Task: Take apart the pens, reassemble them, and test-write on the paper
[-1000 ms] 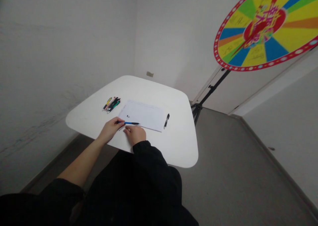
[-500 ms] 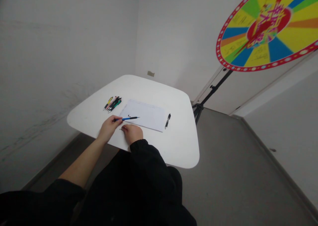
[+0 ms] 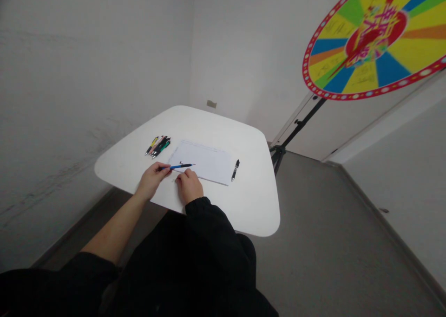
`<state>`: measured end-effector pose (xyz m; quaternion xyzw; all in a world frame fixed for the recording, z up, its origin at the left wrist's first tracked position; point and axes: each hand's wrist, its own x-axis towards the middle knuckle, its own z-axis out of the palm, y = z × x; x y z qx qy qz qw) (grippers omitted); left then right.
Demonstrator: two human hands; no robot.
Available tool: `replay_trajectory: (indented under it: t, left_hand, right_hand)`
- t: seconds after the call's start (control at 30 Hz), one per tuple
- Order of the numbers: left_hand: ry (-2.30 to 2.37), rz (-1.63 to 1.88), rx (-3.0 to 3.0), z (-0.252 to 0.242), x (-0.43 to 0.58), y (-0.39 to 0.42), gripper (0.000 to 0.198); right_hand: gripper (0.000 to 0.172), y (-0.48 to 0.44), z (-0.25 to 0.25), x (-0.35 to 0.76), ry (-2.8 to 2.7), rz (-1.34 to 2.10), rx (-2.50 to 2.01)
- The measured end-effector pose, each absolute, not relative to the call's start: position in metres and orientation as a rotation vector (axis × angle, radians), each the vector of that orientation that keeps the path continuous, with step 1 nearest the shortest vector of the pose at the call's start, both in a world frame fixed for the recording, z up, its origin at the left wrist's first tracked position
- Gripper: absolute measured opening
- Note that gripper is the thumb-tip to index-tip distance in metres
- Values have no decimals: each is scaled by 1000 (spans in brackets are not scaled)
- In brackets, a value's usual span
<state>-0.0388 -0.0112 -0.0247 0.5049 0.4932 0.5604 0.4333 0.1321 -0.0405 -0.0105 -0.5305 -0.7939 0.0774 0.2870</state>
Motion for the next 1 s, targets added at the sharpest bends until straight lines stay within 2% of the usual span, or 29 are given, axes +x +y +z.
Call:
replay_trajectory:
  t: [0.57,1.0]
  left_hand:
    - [1125,1260,1245,-24,-38,-13,39]
    - [1110,1207,1324,-28,-40,-14,34]
  right_hand:
    - [22,-48,-13,233,-1377,630,-1326]
    - [20,-54,-7,230,-1436,687,-1244]
